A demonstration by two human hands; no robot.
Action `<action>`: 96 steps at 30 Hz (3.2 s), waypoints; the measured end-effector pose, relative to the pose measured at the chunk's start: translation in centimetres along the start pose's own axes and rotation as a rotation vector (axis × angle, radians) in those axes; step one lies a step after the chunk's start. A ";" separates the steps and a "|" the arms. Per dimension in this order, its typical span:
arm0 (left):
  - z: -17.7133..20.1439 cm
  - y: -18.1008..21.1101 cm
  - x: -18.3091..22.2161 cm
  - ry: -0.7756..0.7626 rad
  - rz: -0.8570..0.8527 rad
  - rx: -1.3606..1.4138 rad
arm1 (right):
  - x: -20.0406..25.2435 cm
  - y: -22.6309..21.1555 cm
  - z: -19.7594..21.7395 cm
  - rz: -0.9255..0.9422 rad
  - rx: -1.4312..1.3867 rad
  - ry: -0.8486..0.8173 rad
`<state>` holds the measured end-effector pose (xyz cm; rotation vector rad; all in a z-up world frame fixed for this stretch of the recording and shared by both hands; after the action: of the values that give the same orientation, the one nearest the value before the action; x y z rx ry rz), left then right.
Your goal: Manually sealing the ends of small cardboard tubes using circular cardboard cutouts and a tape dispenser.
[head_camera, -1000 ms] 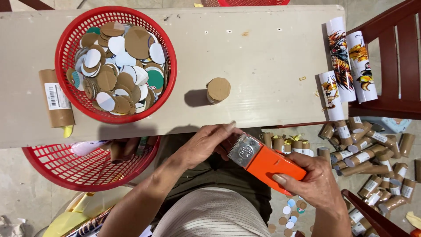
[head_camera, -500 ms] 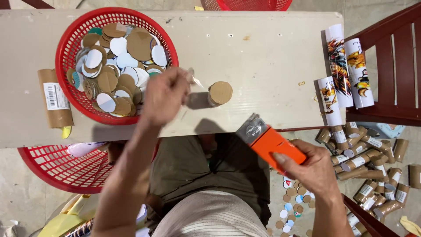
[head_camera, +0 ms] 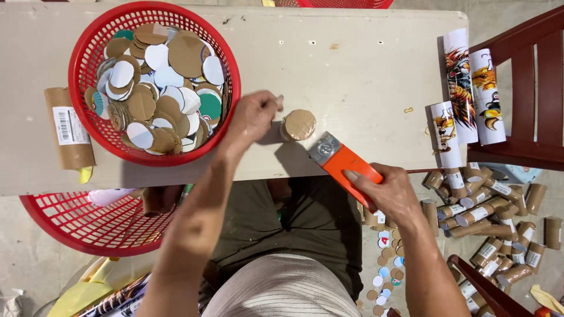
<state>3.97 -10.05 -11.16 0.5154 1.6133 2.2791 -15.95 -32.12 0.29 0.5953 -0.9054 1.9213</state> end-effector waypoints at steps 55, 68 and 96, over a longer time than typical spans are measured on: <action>-4.6 8.6 13.1 -0.374 0.128 0.593 | 4.5 3.7 2.7 0.413 0.038 -0.020; -4.4 4.7 14.9 -0.335 0.334 0.878 | 3.8 6.4 -0.4 0.506 0.004 -0.048; -4.3 -0.7 3.0 -0.095 0.405 0.451 | -0.7 0.6 1.7 -0.012 0.081 -0.040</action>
<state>-0.65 -12.11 -12.77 1.1312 2.1395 2.0912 -16.03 -34.00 0.63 0.6874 -0.8502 1.9490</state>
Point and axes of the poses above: each hand's wrist, its own x-axis away from the middle knuckle, its own z-axis out of the back of the hand, y = z × x, the point moved 3 cm from there along -x, towards the middle knuckle, and after that the axes turned 9 degrees about -z, right-handed, at the moved point
